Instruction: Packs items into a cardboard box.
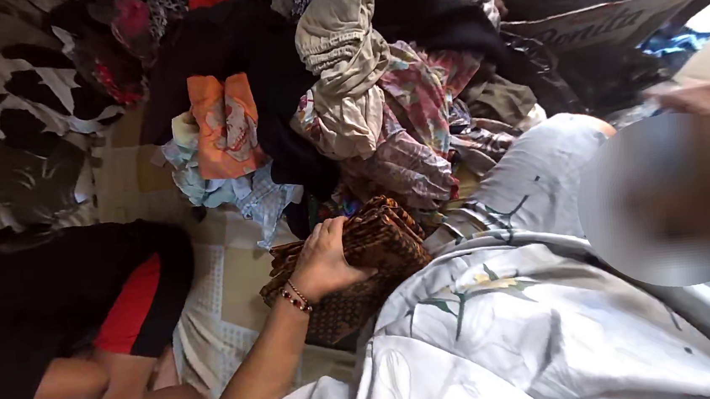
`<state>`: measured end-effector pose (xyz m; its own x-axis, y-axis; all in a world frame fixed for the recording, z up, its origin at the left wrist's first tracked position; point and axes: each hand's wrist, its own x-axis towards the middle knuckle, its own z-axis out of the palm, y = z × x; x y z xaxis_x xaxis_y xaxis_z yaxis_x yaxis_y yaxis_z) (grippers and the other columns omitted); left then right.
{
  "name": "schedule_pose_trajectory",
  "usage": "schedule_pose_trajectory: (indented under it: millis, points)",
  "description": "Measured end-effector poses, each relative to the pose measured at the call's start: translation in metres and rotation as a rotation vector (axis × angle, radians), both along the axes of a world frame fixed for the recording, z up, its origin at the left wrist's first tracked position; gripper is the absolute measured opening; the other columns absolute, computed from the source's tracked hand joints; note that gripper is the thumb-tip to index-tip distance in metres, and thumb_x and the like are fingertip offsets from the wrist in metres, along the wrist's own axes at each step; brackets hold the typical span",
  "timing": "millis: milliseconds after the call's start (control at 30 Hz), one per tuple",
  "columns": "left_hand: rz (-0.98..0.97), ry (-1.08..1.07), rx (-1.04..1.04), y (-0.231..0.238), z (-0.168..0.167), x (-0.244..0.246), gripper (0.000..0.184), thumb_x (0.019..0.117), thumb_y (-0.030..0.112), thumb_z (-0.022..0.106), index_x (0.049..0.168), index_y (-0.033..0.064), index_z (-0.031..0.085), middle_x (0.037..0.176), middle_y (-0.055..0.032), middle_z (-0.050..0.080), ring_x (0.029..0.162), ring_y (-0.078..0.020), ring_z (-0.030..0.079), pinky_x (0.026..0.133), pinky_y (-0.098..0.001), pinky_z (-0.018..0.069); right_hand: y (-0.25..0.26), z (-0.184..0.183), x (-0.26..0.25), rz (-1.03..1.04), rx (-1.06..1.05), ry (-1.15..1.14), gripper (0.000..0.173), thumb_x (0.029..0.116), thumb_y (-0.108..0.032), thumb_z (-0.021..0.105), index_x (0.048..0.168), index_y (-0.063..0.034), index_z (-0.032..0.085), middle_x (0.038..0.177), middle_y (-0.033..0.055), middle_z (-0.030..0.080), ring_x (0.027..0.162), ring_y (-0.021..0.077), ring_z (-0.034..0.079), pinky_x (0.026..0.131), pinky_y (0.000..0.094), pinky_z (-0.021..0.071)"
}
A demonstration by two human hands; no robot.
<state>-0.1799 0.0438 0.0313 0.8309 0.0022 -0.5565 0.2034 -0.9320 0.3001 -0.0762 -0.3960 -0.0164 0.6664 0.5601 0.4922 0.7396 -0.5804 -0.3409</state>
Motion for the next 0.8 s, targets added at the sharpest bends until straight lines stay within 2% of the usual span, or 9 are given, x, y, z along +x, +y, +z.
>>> schedule_pose_trajectory:
  millis: [100, 167, 300, 367, 433, 533, 633, 700, 800]
  points:
    - [0.006, 0.034, -0.026, 0.005, -0.003, 0.009, 0.101, 0.0714, 0.043, 0.09, 0.15, -0.0001, 0.043, 0.145, -0.0228, 0.051, 0.138, -0.0375, 0.047, 0.114, -0.0521, 0.0384, 0.11, 0.009, -0.022, 0.161, 0.132, 0.675, 0.095, 0.0785, -0.055, 0.077, 0.145, 0.0064, 0.048, 0.144, 0.0317, 0.05, 0.127, 0.0434, 0.055, 0.099, 0.0585, 0.0502]
    - [0.003, 0.05, -0.037, 0.009, -0.007, 0.014, 0.1, 0.0719, 0.042, 0.09, 0.151, 0.0007, 0.043, 0.145, -0.0224, 0.052, 0.137, -0.0369, 0.047, 0.113, -0.0523, 0.039, 0.156, -0.01, -0.019, 0.377, 0.089, 0.828, 0.108, 0.0747, -0.058, 0.08, 0.15, 0.0079, 0.04, 0.151, 0.033, 0.042, 0.135, 0.0435, 0.049, 0.107, 0.0564, 0.0463]
    - [-0.012, 0.007, -0.045, 0.01, -0.006, 0.006, 0.101, 0.0706, 0.043, 0.09, 0.149, -0.0011, 0.045, 0.144, -0.0234, 0.053, 0.136, -0.0385, 0.048, 0.111, -0.0531, 0.0411, 0.217, -0.036, -0.008, 0.533, 0.027, 1.155, 0.12, 0.0684, -0.032, 0.092, 0.157, 0.0078, 0.022, 0.153, 0.0311, 0.039, 0.141, 0.0355, 0.044, 0.117, 0.0469, 0.0378]
    - [-0.001, -0.061, -0.041, 0.01, -0.006, -0.006, 0.102, 0.0689, 0.044, 0.09, 0.148, -0.0025, 0.046, 0.141, -0.0247, 0.054, 0.134, -0.0403, 0.05, 0.109, -0.0531, 0.0425, 0.232, -0.045, -0.01, 0.562, 0.074, 1.217, 0.132, 0.0571, -0.024, 0.097, 0.157, 0.0059, 0.016, 0.152, 0.0276, 0.042, 0.14, 0.0283, 0.047, 0.116, 0.0391, 0.0395]
    - [0.021, -0.131, -0.028, 0.01, -0.007, -0.016, 0.104, 0.0661, 0.046, 0.091, 0.146, -0.004, 0.048, 0.138, -0.026, 0.056, 0.131, -0.0414, 0.052, 0.108, -0.0536, 0.0435, 0.241, -0.053, -0.018, 0.569, 0.106, 1.175, 0.147, 0.0465, -0.032, 0.099, 0.158, 0.0054, 0.011, 0.155, 0.0288, 0.038, 0.144, 0.0313, 0.042, 0.119, 0.041, 0.0364]
    - [0.03, -0.12, -0.025, 0.015, -0.007, -0.019, 0.107, 0.0659, 0.052, 0.089, 0.147, -0.0029, 0.047, 0.137, -0.0247, 0.057, 0.13, -0.0409, 0.052, 0.107, -0.0553, 0.043, 0.248, -0.062, -0.029, 0.532, 0.125, 0.995, 0.14, 0.0515, -0.04, 0.096, 0.156, 0.008, 0.016, 0.15, 0.0287, 0.045, 0.14, 0.0317, 0.047, 0.116, 0.041, 0.0397]
    - [-0.099, 0.054, -0.109, 0.043, -0.001, 0.001, 0.095, 0.0897, 0.063, 0.063, 0.154, -0.0016, 0.038, 0.146, -0.0272, 0.05, 0.137, -0.0452, 0.046, 0.108, -0.0647, 0.0384, 0.254, -0.064, -0.033, 0.483, 0.166, 0.797, 0.116, 0.0576, -0.033, 0.092, 0.146, 0.011, 0.032, 0.13, 0.0267, 0.061, 0.122, 0.0299, 0.063, 0.104, 0.0408, 0.0513]
    - [-0.081, 0.19, -0.175, 0.071, -0.004, 0.02, 0.063, 0.1094, 0.047, 0.034, 0.152, 0.0029, 0.045, 0.147, -0.026, 0.052, 0.14, -0.0454, 0.045, 0.11, -0.0674, 0.0321, 0.254, -0.06, -0.035, 0.477, 0.137, 0.771, 0.111, 0.06, -0.034, 0.09, 0.145, 0.011, 0.034, 0.126, 0.0259, 0.064, 0.118, 0.0299, 0.065, 0.1, 0.0413, 0.0532]
    - [0.184, 0.431, -0.195, 0.116, -0.038, 0.035, 0.082, 0.109, 0.054, 0.005, 0.139, -0.0006, 0.058, 0.142, -0.0248, 0.057, 0.137, -0.0382, 0.05, 0.114, -0.0592, 0.033, 0.252, -0.058, -0.037, 0.467, 0.116, 0.736, 0.107, 0.0614, -0.037, 0.089, 0.143, 0.0095, 0.037, 0.123, 0.0244, 0.065, 0.114, 0.0296, 0.067, 0.096, 0.0424, 0.0557]
